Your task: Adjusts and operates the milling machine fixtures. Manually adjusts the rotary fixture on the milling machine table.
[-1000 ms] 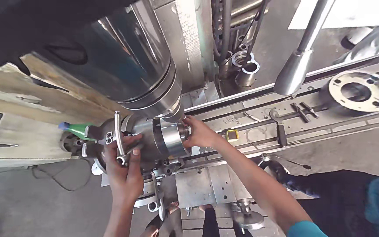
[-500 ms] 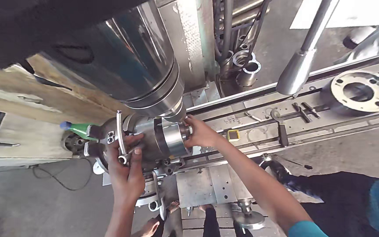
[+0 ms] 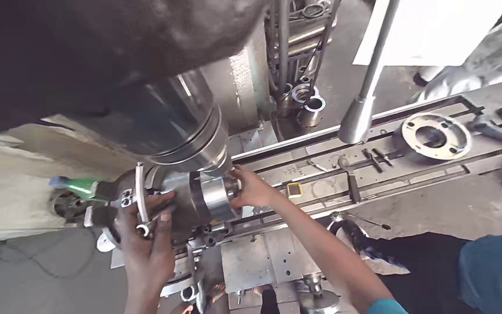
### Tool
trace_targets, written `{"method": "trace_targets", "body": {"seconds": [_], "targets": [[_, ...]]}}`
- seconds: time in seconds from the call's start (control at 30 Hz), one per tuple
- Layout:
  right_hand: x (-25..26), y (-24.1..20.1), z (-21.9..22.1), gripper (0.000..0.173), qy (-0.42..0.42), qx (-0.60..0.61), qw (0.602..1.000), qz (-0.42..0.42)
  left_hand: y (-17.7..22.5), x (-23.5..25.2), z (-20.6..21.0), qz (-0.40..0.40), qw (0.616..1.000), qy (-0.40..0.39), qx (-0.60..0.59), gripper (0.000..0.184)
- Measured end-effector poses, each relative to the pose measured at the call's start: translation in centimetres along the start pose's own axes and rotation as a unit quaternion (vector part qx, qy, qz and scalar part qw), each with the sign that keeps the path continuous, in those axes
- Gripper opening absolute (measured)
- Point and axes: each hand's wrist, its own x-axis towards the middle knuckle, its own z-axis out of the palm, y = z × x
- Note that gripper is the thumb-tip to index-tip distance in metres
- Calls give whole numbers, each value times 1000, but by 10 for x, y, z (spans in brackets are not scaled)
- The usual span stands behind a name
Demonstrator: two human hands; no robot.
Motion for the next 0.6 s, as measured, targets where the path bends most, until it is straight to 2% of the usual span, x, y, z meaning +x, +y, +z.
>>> {"method": "trace_targets", "body": {"seconds": [0.1, 0.17, 0.4, 0.6], "targets": [[-14, -11, -4, 81, 17, 46, 998, 38, 9, -5, 6, -45, 999, 15, 12, 61], [-7, -15, 6, 75, 10, 83, 995, 51, 10, -6, -2, -75, 996, 32, 19, 57], [-13, -6, -4, 78, 24, 25, 998, 58, 9, -3, 6, -50, 999, -5, 7, 48], [-4, 0, 1, 86, -1, 65, 998, 28, 2, -2, 2, -26, 1000, 5, 3, 44]]}}
